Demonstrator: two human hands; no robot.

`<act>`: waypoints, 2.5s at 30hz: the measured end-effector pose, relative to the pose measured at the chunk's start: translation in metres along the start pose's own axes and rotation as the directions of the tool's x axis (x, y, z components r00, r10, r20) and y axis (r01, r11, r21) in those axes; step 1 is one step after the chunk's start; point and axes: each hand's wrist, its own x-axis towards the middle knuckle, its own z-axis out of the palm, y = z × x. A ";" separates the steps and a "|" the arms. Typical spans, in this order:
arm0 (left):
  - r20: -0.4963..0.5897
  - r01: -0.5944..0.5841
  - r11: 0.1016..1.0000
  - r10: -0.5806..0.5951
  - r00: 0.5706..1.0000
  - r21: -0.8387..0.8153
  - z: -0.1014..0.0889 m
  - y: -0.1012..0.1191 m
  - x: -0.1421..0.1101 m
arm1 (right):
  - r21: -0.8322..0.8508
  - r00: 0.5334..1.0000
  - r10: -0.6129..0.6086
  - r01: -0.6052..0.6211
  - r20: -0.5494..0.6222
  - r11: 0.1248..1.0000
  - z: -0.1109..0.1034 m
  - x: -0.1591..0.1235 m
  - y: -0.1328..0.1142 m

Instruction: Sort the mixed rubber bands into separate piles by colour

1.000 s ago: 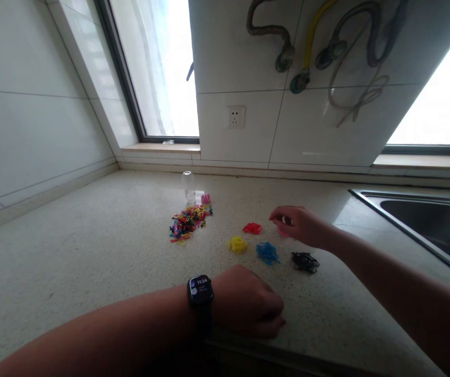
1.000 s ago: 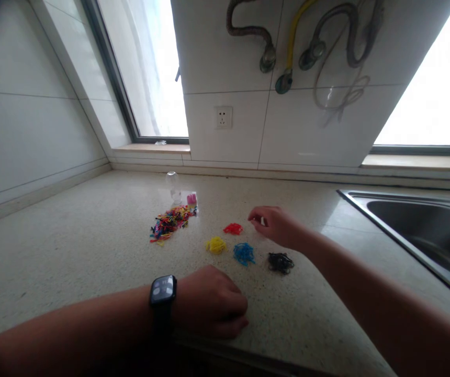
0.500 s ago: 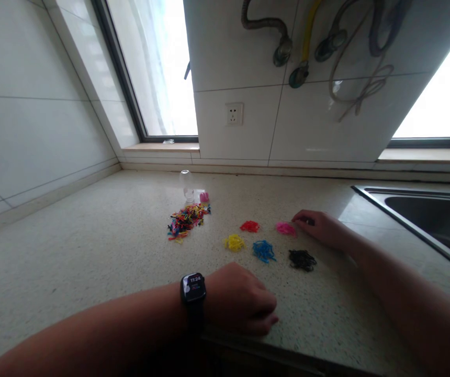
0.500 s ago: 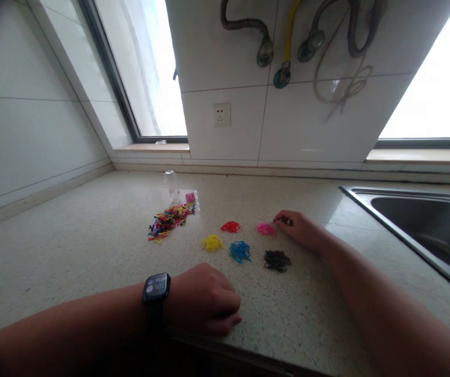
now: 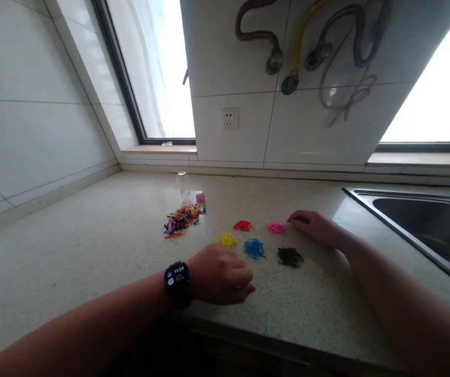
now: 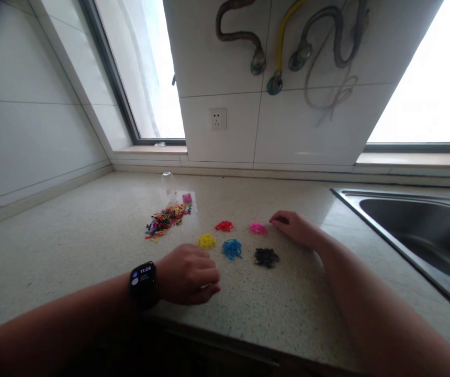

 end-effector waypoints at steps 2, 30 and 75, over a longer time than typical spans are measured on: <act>0.026 0.129 0.990 -0.131 0.991 0.063 -0.007 -0.020 -0.004 | -0.003 1.000 0.001 -0.001 0.001 1.000 -0.001 -0.001 -0.001; 0.225 0.592 0.725 -0.680 0.698 0.353 -0.012 -0.122 -0.060 | 0.012 0.999 0.002 -0.003 0.038 1.000 -0.001 0.004 0.013; 0.133 0.701 0.659 -0.747 0.651 0.272 -0.001 -0.125 -0.063 | 0.016 0.998 0.009 -0.010 0.057 1.000 0.000 0.003 0.012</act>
